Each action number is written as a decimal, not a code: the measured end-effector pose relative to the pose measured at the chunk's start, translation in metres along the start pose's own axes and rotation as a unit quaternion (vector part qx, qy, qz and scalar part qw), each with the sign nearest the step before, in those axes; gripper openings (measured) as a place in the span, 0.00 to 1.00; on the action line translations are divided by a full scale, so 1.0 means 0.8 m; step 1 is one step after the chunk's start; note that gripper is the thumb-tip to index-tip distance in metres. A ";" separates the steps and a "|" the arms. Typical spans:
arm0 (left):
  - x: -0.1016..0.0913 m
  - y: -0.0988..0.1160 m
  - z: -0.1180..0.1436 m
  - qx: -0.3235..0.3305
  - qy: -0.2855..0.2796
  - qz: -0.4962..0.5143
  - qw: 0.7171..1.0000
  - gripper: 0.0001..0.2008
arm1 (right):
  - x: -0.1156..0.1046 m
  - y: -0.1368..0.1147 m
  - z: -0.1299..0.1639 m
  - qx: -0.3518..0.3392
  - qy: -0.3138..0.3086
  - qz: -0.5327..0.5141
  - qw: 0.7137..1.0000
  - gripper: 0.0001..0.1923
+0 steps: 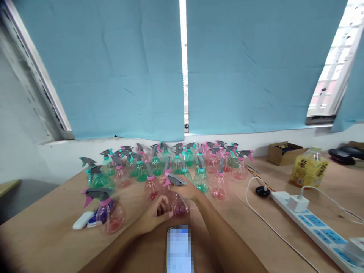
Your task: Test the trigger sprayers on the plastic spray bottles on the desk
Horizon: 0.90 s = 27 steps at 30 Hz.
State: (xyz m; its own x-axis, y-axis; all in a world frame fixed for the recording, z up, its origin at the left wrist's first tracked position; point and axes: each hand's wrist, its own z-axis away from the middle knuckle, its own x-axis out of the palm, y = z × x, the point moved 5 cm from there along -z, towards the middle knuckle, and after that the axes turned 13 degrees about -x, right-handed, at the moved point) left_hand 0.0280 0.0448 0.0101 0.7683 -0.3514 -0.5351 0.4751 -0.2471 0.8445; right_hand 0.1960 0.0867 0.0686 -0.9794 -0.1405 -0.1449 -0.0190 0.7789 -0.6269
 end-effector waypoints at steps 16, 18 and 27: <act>-0.016 -0.022 -0.005 -0.040 -0.003 0.101 0.994 0.19 | 0.007 -0.001 0.008 0.072 -0.026 -0.142 0.987 0.14; -0.016 -0.026 -0.007 -0.044 0.001 0.101 0.994 0.19 | 0.007 -0.002 0.009 0.075 -0.028 -0.145 0.986 0.15; -0.018 -0.034 -0.010 -0.053 0.012 0.112 0.992 0.19 | 0.018 0.006 0.011 0.085 -0.022 -0.141 0.986 0.12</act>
State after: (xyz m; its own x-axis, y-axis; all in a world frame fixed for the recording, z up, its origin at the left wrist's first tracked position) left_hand 0.0076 0.0636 -0.0051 0.8696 -0.3643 -0.3332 0.3320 -0.0680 0.9408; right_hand 0.1833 0.0833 0.0568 -0.9305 -0.3657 0.0222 -0.2508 0.5915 -0.7663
